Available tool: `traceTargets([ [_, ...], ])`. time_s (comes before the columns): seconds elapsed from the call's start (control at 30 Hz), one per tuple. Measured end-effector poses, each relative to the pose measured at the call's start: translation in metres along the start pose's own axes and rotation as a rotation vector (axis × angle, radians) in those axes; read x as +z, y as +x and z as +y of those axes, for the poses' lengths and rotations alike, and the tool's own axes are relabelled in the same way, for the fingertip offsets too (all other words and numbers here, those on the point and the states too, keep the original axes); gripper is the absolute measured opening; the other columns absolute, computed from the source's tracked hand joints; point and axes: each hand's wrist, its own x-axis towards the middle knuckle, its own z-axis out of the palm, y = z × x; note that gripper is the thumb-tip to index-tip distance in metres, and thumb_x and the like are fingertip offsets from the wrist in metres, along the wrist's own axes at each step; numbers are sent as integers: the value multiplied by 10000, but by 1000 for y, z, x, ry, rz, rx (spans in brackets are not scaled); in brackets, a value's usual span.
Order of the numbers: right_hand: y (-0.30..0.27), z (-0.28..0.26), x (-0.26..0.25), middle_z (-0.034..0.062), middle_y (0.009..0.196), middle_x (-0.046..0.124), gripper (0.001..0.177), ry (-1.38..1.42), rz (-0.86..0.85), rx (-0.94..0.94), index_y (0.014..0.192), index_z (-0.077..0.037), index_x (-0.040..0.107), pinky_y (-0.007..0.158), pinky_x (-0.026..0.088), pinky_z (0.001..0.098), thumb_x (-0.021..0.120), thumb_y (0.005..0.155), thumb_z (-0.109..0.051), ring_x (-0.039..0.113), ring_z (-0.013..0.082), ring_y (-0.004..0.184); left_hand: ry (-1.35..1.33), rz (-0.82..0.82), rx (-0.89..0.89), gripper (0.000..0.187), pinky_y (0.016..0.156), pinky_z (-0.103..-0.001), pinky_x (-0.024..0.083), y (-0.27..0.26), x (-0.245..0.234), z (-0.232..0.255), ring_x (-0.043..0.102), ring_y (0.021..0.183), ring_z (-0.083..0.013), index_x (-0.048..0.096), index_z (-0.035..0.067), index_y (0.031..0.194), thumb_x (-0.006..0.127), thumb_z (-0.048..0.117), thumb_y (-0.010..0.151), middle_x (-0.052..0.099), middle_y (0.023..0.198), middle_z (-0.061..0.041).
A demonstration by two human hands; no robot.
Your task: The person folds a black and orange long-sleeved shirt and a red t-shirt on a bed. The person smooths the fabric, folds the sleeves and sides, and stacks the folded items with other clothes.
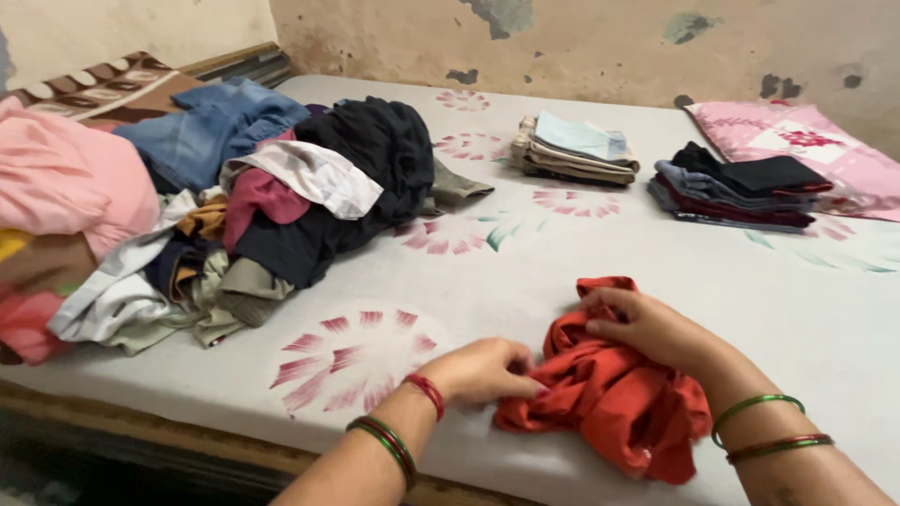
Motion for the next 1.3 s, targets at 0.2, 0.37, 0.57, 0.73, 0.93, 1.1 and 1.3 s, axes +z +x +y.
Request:
traceTargets([
  [0.2,-22,-31,-28,10,1286,713,340,377,-43,-88,1191,-52,694,980,535,272,647,914,-243,668,131,1162,-818,154,354,142,760,-258,526,6,-29,26,624,830,-74,572,145,1061,616,206,941,672,941,13],
  [0.37,-41,-68,-42,-8,1099,748,357,575,-89,-207,1157,-145,720,921,538,234,520,945,-351,671,79,1040,-818,179,576,132,857,-239,518,-6,-47,60,618,926,-45,562,114,1086,621,110,967,653,1007,29],
  [0.57,-24,-76,-49,-64,799,581,197,769,-136,-342,915,-100,602,631,445,238,647,1003,-269,532,41,732,-421,350,607,234,834,-275,530,-16,-59,81,615,920,-72,605,46,1093,728,126,912,669,1016,-7],
  [0.73,-10,-79,-67,-40,872,642,108,1105,19,-558,974,-116,600,688,513,248,617,1018,-212,613,62,800,-204,-46,403,407,930,-293,535,-27,-61,50,654,1018,-82,670,35,1252,736,197,885,737,1151,-8],
  [0.93,-19,-78,-92,-20,930,685,119,1040,223,-489,1046,-104,616,750,545,277,635,991,-207,642,79,854,-264,131,436,256,987,-302,524,-36,-98,-13,691,1038,-127,721,41,1127,636,227,973,762,1112,-37],
  [1.1,-19,-77,-70,22,894,705,230,233,200,-257,1072,-66,677,767,537,307,764,885,-169,627,118,845,-1051,580,780,132,966,-309,486,-28,-134,-28,651,1020,-124,650,101,1037,544,155,979,700,1041,0],
  [1.3,-3,-61,-45,76,912,750,246,-84,113,-153,1112,-86,692,802,551,329,658,869,-87,666,199,865,-1046,703,719,118,789,-304,465,-22,-143,-51,587,831,-95,637,121,938,591,201,1013,637,883,37],
])
